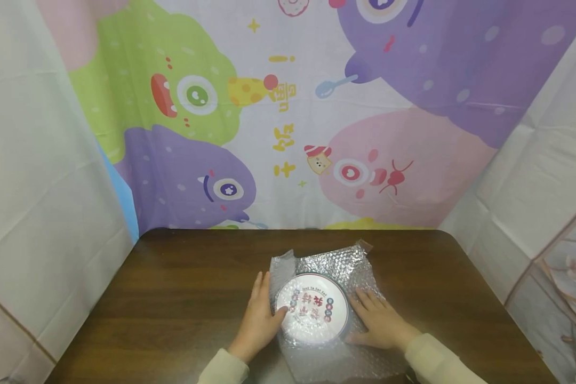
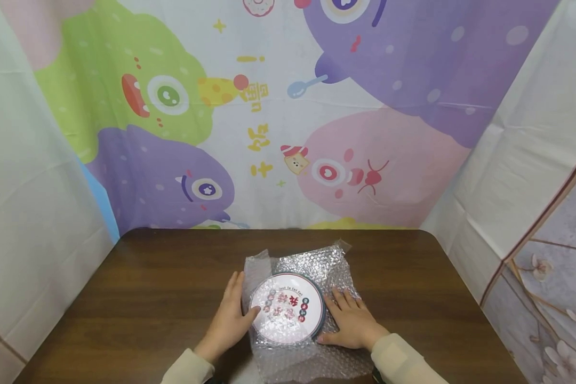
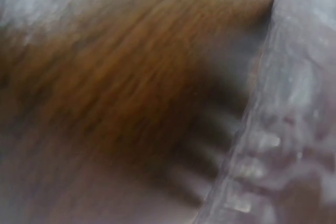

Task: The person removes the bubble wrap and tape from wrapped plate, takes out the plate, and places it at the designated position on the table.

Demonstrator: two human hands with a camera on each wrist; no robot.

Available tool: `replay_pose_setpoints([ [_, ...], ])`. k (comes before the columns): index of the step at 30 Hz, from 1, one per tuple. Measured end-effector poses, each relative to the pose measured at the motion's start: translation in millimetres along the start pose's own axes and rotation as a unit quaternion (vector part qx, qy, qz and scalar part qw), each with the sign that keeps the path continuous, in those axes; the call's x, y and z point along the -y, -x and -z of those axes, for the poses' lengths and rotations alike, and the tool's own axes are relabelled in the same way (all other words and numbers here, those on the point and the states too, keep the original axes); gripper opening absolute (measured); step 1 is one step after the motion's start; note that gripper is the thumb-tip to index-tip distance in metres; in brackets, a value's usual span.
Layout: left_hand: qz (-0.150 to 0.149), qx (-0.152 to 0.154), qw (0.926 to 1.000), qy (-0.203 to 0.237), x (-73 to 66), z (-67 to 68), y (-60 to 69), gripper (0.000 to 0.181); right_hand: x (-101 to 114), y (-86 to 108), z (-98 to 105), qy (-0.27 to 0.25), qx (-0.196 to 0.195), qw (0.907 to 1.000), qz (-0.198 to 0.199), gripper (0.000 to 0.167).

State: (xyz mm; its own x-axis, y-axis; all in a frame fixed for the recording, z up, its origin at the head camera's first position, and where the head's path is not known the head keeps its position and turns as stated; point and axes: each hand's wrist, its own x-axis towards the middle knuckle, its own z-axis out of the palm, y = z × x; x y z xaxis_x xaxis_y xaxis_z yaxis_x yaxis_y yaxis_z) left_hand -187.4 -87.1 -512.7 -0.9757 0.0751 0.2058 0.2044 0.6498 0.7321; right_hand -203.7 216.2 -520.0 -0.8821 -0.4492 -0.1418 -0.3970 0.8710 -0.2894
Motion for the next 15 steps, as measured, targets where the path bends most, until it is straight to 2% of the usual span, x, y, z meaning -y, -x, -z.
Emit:
replay_pose_setpoints([
  [4,-0.025,0.028,0.9989,-0.026,-21.1,1.5,8.6,0.09,0.0,-0.7,-0.3,0.004,0.0,1.0,-0.003,0.107],
  [10,-0.06,0.086,0.9924,-0.064,-44.1,-7.4,24.1,0.093,-0.1,-0.7,1.4,0.004,-0.002,0.9999,0.01,0.106],
  [12,-0.078,0.11,0.9867,-0.091,-48.6,-12.0,29.5,0.095,0.7,-0.6,2.2,0.007,-0.001,0.9999,0.011,0.106],
  [15,-0.113,0.133,0.9734,-0.149,-53.2,-18.5,36.1,0.098,2.7,-0.4,3.5,0.011,-0.001,0.9999,0.005,0.105],
])
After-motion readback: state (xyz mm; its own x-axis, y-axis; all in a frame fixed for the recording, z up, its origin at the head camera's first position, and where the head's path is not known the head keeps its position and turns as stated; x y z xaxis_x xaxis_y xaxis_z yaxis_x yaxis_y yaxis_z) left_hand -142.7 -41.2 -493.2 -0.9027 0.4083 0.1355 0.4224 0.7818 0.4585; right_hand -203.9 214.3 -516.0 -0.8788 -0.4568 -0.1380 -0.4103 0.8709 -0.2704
